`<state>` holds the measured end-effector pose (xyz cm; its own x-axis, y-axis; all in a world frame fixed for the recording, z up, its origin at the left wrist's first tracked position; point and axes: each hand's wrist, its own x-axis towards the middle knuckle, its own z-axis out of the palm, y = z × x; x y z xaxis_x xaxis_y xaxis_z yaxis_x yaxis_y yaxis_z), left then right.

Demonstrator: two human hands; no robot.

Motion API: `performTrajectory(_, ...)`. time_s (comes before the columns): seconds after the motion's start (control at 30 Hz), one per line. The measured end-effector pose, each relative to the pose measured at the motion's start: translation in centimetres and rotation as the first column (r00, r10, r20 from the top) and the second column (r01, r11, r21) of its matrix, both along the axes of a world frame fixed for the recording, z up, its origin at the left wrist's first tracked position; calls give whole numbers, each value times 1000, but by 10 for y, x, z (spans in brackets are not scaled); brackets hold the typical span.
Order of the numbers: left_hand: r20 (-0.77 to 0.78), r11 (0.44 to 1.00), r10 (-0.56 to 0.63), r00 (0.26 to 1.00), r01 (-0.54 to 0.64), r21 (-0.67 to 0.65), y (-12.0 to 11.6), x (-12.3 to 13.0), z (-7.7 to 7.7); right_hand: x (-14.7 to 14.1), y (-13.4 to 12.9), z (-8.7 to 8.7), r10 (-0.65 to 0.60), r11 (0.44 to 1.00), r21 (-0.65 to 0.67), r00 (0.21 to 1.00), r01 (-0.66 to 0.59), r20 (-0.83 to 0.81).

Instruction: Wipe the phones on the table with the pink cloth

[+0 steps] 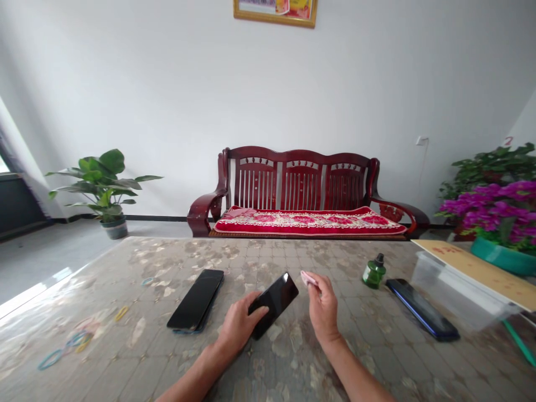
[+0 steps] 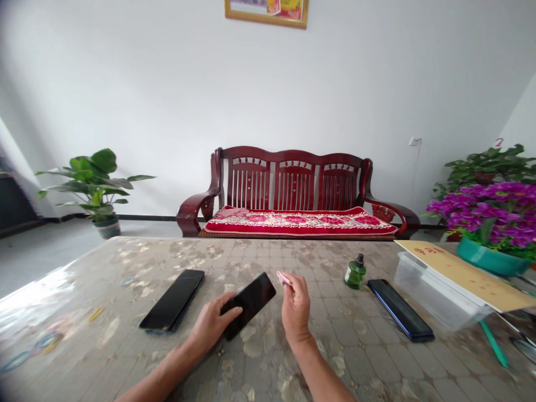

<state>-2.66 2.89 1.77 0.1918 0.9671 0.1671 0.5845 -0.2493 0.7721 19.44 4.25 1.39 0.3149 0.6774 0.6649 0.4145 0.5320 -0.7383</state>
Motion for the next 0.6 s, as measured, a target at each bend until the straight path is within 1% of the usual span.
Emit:
performTrajectory(0.07, 10, 1000, -14, 1000, 14, -24, 0, 0, 0, 1, 3, -2, -7, 999, -32, 996, 4, -87)
performTrajectory(0.13, 6, 999, -22, 1000, 23, -42, 1, 1, -1, 0, 3, -4, 19, 997, -65, 992, -27, -126)
performTrajectory(0.27, -5, 998, -24, 1000, 23, -57, 3, 1, -5, -7, 2, -10, 98, 988, -111, 993, -105, -66)
performTrajectory(0.4, -38, 998, -25, 999, 23, -56, 6, 2, -7, -14, 3, -19, 125, 983, -132, 992, -126, -16)
performTrajectory(0.5, -84, 1000, 0, 996, -2, -26, 7, 4, -7, -18, 3, -25, 142, 978, -154, 990, -140, 2)
performTrajectory(0.6, -167, 1000, 14, 986, -15, 1, 6, 5, -6, -22, 2, -29, 164, 971, -182, 986, -156, 24)
